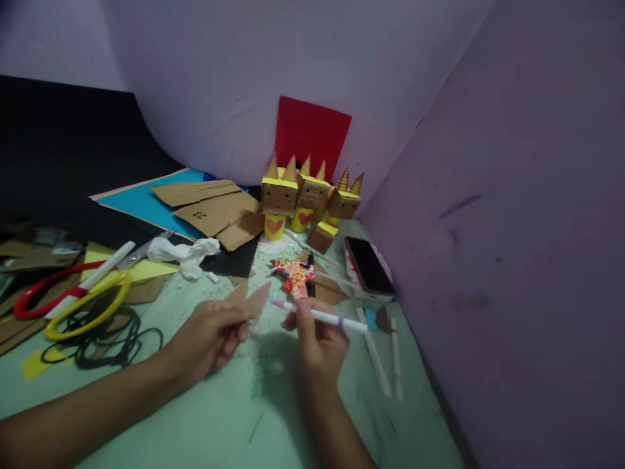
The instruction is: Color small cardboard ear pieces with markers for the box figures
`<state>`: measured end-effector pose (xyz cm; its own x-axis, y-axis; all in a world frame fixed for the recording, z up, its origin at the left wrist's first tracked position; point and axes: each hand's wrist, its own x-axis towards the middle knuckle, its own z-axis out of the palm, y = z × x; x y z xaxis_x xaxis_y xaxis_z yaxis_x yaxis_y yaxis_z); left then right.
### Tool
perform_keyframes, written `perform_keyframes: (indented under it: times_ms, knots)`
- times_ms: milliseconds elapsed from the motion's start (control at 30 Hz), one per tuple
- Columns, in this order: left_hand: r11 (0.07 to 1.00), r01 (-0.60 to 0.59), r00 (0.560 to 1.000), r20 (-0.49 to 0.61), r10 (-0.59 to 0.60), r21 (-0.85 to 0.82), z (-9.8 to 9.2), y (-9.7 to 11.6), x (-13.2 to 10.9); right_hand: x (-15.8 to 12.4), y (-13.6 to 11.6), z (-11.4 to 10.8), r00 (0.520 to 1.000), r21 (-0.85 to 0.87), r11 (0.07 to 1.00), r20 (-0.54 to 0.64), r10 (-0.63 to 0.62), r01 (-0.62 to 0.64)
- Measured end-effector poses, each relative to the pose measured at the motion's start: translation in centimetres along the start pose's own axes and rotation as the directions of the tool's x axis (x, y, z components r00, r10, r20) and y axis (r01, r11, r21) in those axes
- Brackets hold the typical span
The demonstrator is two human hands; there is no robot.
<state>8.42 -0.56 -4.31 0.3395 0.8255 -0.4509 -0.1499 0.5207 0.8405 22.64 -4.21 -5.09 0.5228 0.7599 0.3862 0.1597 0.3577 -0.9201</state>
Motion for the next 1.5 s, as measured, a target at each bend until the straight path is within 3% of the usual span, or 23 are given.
perform_keyframes:
  times_ms: [333,733,1000,1267,1500]
  knots:
    - [1.000,-0.029,1.000,-0.001,0.029,0.010,-0.1,0.0,0.0,-0.5,0.7,-0.1,0.994,0.004,0.995,0.055,-0.096,0.096]
    - [0.999,-0.044,0.999,0.012,0.044,-0.011,-0.2,-0.1,-0.1,-0.9,1.0,0.2,0.995,-0.064,0.996,0.071,-0.065,0.070]
    - [1.000,-0.027,1.000,-0.003,0.027,-0.015,-0.2,-0.2,0.1,-1.1,0.4,0.0,0.983,-0.061,0.995,0.169,-0.074,0.085]
    - [0.999,-0.041,0.999,0.001,0.041,-0.027,-0.2,-0.3,0.2,-1.1,0.7,0.4,0.995,0.004,0.997,0.050,-0.083,0.083]
    - [0.999,-0.038,0.999,0.001,0.038,-0.035,-0.2,-0.2,0.0,-1.3,0.5,0.1,0.985,-0.045,0.996,0.156,-0.070,0.078]
